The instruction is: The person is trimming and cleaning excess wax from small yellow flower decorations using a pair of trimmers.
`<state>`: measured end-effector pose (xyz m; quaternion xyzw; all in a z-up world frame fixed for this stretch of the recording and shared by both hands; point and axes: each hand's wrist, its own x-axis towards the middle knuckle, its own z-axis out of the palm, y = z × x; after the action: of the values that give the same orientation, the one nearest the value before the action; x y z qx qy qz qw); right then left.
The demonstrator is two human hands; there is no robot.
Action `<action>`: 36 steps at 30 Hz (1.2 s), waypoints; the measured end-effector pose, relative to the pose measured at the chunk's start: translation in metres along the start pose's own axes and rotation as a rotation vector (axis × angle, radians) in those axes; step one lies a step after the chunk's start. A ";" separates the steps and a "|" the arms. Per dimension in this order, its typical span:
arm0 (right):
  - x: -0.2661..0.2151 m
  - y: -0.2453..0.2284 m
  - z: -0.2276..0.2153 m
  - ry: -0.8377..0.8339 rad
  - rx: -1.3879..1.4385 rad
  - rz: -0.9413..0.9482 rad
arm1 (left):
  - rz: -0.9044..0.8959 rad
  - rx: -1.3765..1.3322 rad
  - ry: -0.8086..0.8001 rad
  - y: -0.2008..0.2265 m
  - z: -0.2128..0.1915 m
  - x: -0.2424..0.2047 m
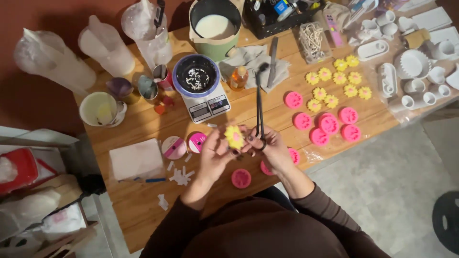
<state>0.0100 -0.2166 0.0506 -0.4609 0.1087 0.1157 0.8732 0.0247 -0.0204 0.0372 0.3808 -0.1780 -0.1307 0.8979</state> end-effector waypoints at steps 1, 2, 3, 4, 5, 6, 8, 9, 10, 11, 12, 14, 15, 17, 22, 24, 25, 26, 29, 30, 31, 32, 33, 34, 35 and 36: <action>0.001 0.001 -0.003 0.001 -0.126 -0.023 | 0.001 0.060 0.046 0.004 -0.010 0.002; 0.006 0.001 -0.007 -0.008 -0.255 -0.046 | 0.012 0.124 0.094 0.008 -0.020 0.006; 0.006 -0.002 -0.014 -0.010 -0.261 -0.047 | 0.018 0.120 0.094 0.011 -0.034 0.014; 0.007 -0.005 -0.021 -0.064 -0.311 -0.068 | 0.031 0.096 0.136 0.014 -0.047 0.020; 0.008 -0.008 -0.030 -0.119 -0.360 -0.089 | 0.044 0.071 0.179 0.016 -0.060 0.027; 0.008 -0.015 -0.029 -0.128 -0.367 -0.081 | 0.052 0.068 0.189 0.020 -0.069 0.036; 0.014 -0.032 -0.030 -0.223 -0.384 0.074 | 0.031 -0.016 0.246 0.028 -0.088 0.056; 0.022 -0.038 -0.030 -0.236 -0.392 0.079 | 0.044 -0.016 0.255 0.029 -0.099 0.065; 0.028 -0.043 -0.031 -0.269 -0.452 0.126 | 0.004 -0.020 0.275 0.028 -0.110 0.073; 0.034 -0.049 -0.033 -0.303 -0.512 0.174 | -0.036 -0.025 0.295 0.027 -0.121 0.082; 0.045 -0.052 -0.034 -0.309 -0.514 0.180 | -0.032 -0.025 0.303 0.033 -0.121 0.092; 0.062 -0.056 -0.039 -0.341 -0.552 0.282 | -0.086 -0.009 0.399 0.043 -0.122 0.107; 0.071 -0.060 -0.037 -0.348 -0.551 0.297 | -0.086 -0.010 0.415 0.043 -0.123 0.113; 0.090 -0.066 -0.033 -0.357 -0.562 0.351 | -0.227 0.056 0.471 0.047 -0.127 0.126; 0.122 -0.071 -0.027 -0.369 -0.666 0.349 | -0.374 0.128 0.543 0.072 -0.103 0.148; 0.132 -0.069 -0.026 -0.375 -0.682 0.359 | -0.392 0.139 0.564 0.072 -0.104 0.151; 0.136 -0.067 -0.028 -0.378 -0.689 0.352 | -0.409 0.136 0.570 0.068 -0.109 0.152; 0.141 -0.065 -0.029 -0.378 -0.697 0.346 | -0.427 0.131 0.575 0.065 -0.113 0.152; 0.151 -0.058 -0.033 -0.359 -0.709 0.363 | -0.391 0.049 0.561 0.053 -0.129 0.151; 0.154 -0.057 -0.036 -0.358 -0.710 0.369 | -0.394 0.045 0.564 0.053 -0.130 0.151; 0.156 -0.055 -0.038 -0.354 -0.678 0.382 | -0.401 0.001 0.586 0.052 -0.130 0.152; 0.160 -0.054 -0.039 -0.349 -0.646 0.392 | -0.408 -0.041 0.604 0.052 -0.131 0.153; 0.162 -0.054 -0.039 -0.349 -0.646 0.393 | -0.409 -0.042 0.605 0.050 -0.134 0.155; 0.163 -0.055 -0.039 -0.358 -0.622 0.401 | -0.410 -0.062 0.610 0.047 -0.136 0.155; 0.165 -0.055 -0.039 -0.367 -0.598 0.410 | -0.411 -0.082 0.615 0.044 -0.139 0.154; 0.166 -0.055 -0.039 -0.369 -0.599 0.413 | -0.410 -0.084 0.619 0.041 -0.141 0.154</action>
<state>0.1806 -0.2621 0.0224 -0.6347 0.0020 0.3958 0.6637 0.2268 0.0403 0.0102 0.3930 0.1872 -0.1938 0.8792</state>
